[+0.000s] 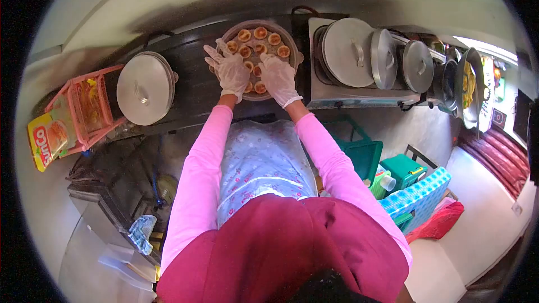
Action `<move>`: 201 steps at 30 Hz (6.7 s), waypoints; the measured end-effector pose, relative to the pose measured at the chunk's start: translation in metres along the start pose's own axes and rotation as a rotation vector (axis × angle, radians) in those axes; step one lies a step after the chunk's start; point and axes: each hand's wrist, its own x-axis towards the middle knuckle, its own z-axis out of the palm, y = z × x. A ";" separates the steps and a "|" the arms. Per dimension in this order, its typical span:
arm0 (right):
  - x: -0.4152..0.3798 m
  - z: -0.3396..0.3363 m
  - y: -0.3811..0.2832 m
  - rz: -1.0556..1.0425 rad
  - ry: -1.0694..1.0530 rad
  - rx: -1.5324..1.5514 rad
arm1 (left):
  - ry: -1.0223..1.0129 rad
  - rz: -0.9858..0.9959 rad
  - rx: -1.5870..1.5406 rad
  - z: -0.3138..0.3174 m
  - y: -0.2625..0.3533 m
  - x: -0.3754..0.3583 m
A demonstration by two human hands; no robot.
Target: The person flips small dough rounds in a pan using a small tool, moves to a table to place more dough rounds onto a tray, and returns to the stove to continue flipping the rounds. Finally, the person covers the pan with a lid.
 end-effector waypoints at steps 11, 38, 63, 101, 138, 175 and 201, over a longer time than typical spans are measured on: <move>-0.021 -0.021 -0.017 0.064 -0.029 0.008 | 0.307 -0.014 -0.040 0.020 -0.030 -0.024; -0.060 0.005 -0.078 0.202 0.135 0.009 | 0.407 0.027 -0.337 -0.002 -0.095 -0.077; -0.100 -0.025 -0.072 0.461 0.303 0.598 | -0.293 -0.318 -1.211 -0.023 -0.097 -0.100; -0.019 -0.218 0.166 0.536 0.354 -0.034 | -0.353 -0.727 -0.409 0.059 -0.086 -0.388; -0.021 -0.117 0.238 0.409 0.189 -0.467 | -0.198 -0.438 -0.945 -0.048 -0.038 -0.242; -0.135 -0.151 0.280 0.731 0.251 0.492 | -0.470 -0.436 -1.027 -0.036 0.224 -0.173; -0.096 -0.154 0.251 0.342 -0.005 -0.034 | -0.414 -0.538 -1.038 -0.013 0.213 -0.176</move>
